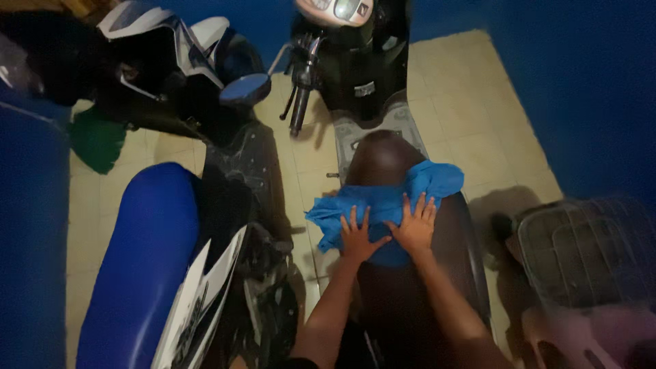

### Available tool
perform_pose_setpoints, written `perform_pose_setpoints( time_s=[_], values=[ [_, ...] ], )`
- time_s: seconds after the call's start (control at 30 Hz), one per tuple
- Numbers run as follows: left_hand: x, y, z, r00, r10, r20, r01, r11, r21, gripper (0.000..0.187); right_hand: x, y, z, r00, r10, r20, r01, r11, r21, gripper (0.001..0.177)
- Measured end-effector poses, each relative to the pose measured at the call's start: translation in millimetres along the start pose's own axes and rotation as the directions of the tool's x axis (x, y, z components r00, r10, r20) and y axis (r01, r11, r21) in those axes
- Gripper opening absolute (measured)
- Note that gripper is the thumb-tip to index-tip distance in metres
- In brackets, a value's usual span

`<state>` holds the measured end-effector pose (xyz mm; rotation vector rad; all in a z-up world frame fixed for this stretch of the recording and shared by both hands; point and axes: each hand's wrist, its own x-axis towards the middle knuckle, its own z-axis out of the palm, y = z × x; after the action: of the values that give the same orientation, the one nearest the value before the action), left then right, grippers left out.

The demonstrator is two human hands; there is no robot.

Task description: The person wipes the seat, mirror, and front panel of a scooter using a blue cloth.

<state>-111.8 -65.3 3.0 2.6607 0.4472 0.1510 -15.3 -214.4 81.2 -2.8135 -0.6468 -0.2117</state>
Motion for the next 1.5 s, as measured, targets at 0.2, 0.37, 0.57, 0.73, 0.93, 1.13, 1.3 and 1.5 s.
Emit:
perform_pose_setpoints(
  time_s=[0.2,0.37,0.57,0.73,0.93,1.13,1.3,1.5],
  values=[
    [-46,24,-6,0.990,-0.047,0.132,0.058,0.995,-0.081,0.114,-44,10,-16,0.985,0.116,0.128,-0.102,0.989,-0.107,0.106],
    [-80,43,-13,0.987,-0.032,0.156,0.042,0.997,-0.060,0.114,-79,11,-49,0.972,0.152,0.178,-0.135,0.986,-0.101,0.106],
    [-129,64,-18,0.984,-0.024,0.179,0.031,0.999,-0.040,0.117,-134,18,-72,0.988,0.100,0.119,-0.086,0.990,-0.116,0.104],
    [-173,81,-26,0.987,0.007,0.163,0.002,0.998,-0.057,0.118,-185,24,-93,0.994,0.099,0.034,-0.099,0.995,-0.019,0.104],
    [-224,97,-30,0.944,0.002,0.330,0.013,0.999,-0.044,0.122,-243,35,-111,0.986,0.138,0.094,-0.134,0.990,-0.047,0.107],
    [-285,103,-26,0.958,0.019,0.285,-0.001,0.998,-0.062,0.120,-305,34,-125,0.986,0.126,0.111,-0.123,0.992,-0.029,0.108],
    [-308,100,-25,0.952,0.270,0.142,-0.282,0.956,0.076,0.126,-335,33,-125,0.995,0.034,0.089,-0.023,0.992,-0.124,0.109],
    [-283,94,-26,0.978,0.196,0.064,-0.185,0.971,-0.153,0.119,-301,35,-97,1.000,-0.012,0.025,0.014,0.996,-0.090,0.107]
  ],
)
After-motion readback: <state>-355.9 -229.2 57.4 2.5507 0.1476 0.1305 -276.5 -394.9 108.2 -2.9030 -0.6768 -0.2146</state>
